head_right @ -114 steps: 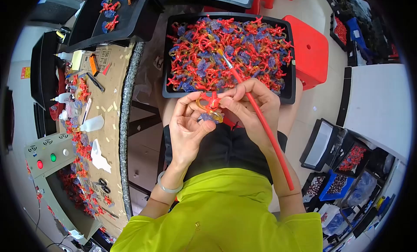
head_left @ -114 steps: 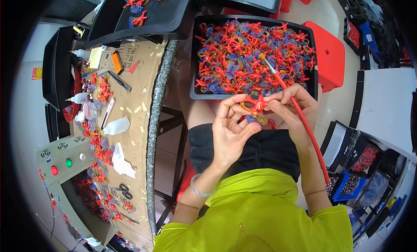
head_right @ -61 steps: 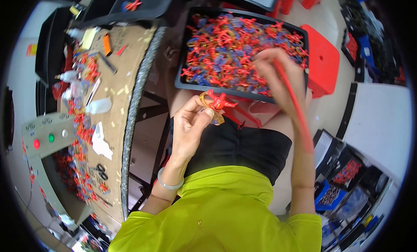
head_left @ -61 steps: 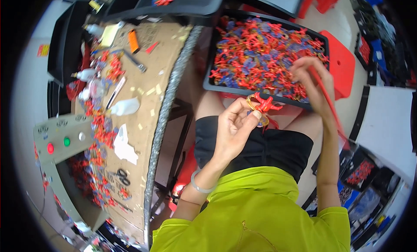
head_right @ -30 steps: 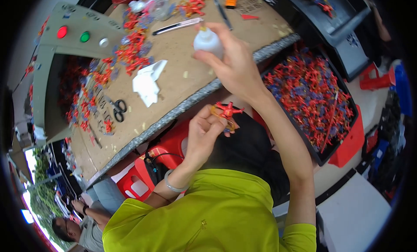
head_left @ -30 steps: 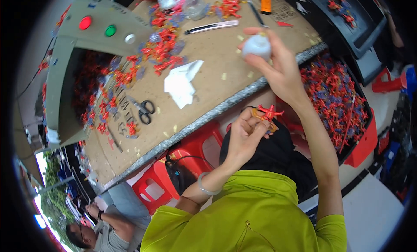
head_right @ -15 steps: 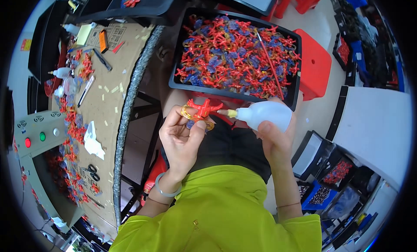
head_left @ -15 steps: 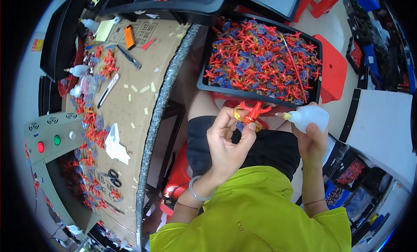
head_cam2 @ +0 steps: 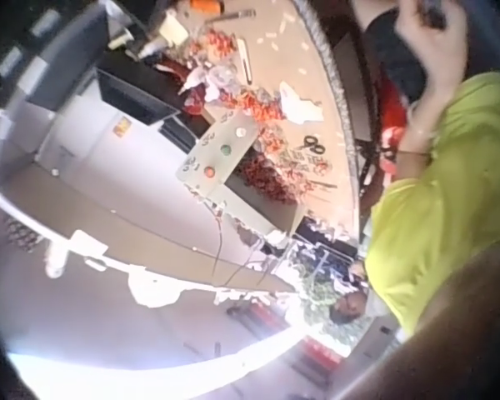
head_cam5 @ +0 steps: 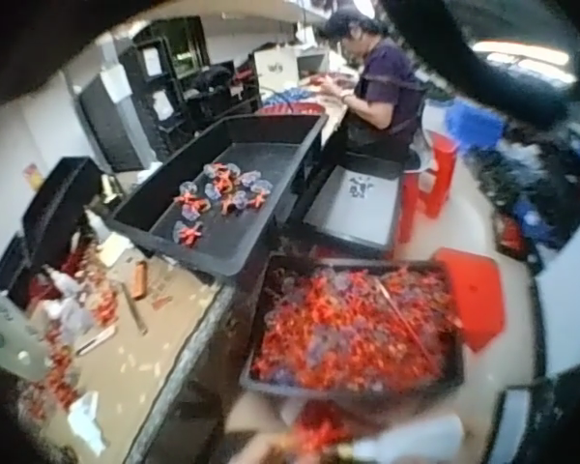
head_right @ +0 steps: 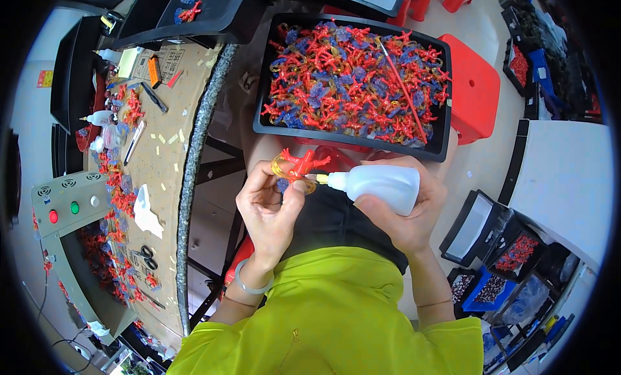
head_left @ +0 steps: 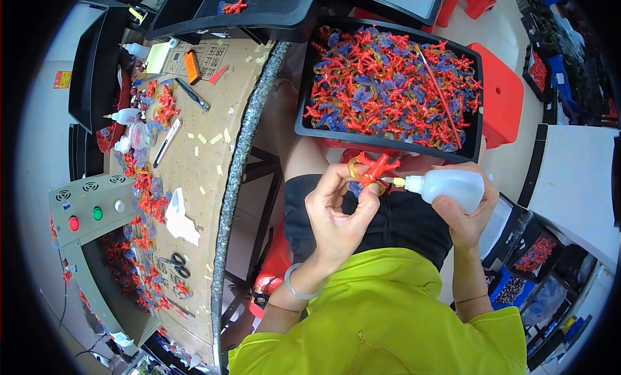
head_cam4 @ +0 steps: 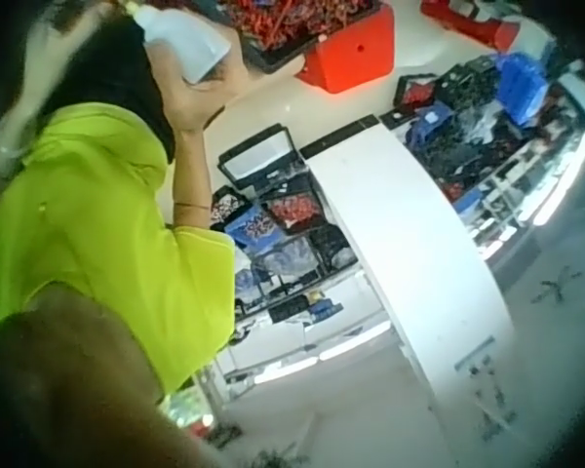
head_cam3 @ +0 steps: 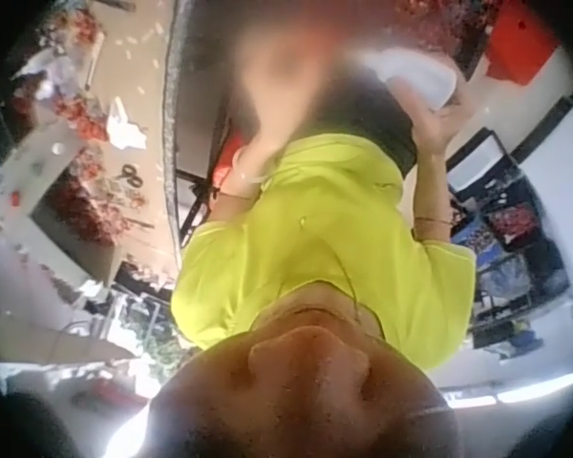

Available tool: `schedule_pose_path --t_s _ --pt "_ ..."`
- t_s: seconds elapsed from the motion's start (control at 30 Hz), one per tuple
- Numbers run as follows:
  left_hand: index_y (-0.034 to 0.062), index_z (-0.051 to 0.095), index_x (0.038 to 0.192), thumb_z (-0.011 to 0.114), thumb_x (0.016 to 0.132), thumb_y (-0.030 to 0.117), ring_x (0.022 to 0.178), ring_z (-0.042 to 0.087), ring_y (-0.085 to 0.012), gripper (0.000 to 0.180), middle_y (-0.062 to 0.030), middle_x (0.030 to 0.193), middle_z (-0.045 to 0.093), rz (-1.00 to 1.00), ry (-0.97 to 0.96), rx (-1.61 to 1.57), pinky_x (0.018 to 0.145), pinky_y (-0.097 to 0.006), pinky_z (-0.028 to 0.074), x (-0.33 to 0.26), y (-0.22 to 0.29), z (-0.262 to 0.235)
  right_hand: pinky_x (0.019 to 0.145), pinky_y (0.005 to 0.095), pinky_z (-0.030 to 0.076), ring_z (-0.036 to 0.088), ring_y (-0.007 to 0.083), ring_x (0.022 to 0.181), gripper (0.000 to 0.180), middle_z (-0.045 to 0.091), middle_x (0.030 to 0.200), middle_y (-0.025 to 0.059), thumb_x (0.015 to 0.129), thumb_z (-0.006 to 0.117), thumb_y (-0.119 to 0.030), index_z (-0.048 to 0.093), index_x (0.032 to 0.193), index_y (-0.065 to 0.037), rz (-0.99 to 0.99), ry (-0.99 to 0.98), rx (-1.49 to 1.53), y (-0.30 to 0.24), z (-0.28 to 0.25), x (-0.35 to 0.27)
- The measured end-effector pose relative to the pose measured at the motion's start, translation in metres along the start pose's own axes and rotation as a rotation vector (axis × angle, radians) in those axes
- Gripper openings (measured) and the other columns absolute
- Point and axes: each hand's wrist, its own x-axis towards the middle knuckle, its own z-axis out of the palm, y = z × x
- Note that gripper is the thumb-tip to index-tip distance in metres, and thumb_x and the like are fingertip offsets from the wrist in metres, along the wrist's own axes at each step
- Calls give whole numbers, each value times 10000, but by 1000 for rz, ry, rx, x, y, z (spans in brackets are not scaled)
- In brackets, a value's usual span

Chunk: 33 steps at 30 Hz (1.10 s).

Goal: The person assembles small plastic figurines by hand, applying glue from a bottle with a brush to join plastic toy parts.

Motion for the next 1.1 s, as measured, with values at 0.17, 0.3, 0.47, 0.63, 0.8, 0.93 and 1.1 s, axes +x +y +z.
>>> schedule_pose_path --t_s 0.17,0.3,0.47,0.63,0.8,0.93,1.1 --pt "-54 566 948 649 772 -77 809 570 -66 196 -63 872 644 16 -8 -2 757 -202 454 1 2 0 752 266 510 649 151 839 344 680 913 127 697 762 -34 618 996 57 7 -9 -4 -1 3 0" --pt "-55 570 939 654 768 -72 791 573 -64 191 -63 853 651 36 -1 35 741 -204 461 0 1 -2 728 266 513 651 151 827 331 680 909 126 694 768 -35 625 980 53 -24 -18 -59 -2 3 0" --pt "-57 581 925 666 764 -56 775 572 -59 182 -55 834 653 50 6 95 728 -205 461 0 -1 -4 677 260 514 664 158 760 336 685 858 125 675 790 -59 637 956 42 -168 -43 -251 -14 6 3" --pt "-58 584 933 666 766 -55 775 580 -66 186 -55 836 656 54 2 86 734 -207 463 1 -3 -7 575 255 482 658 191 626 376 676 732 115 620 831 -149 657 912 12 -291 -59 -492 -20 8 6" --pt "-62 588 948 657 770 -65 808 609 -86 191 -65 849 665 37 5 51 763 -225 481 2 1 -6 557 262 473 647 188 611 376 674 733 115 616 833 -159 660 904 9 -292 -68 -502 -21 10 7" --pt "-55 599 966 670 770 -58 819 623 -101 208 -81 877 665 49 20 86 769 -236 493 1 -2 -6 548 261 470 641 186 603 375 671 735 114 616 834 -156 661 901 15 -287 -75 -523 -25 10 7" --pt "-44 611 965 691 767 -43 809 635 -119 213 -94 897 660 183 64 203 768 -241 497 2 -10 -8 590 242 441 583 149 639 329 644 744 101 624 771 -100 651 894 43 -263 -64 -505 -26 17 5"
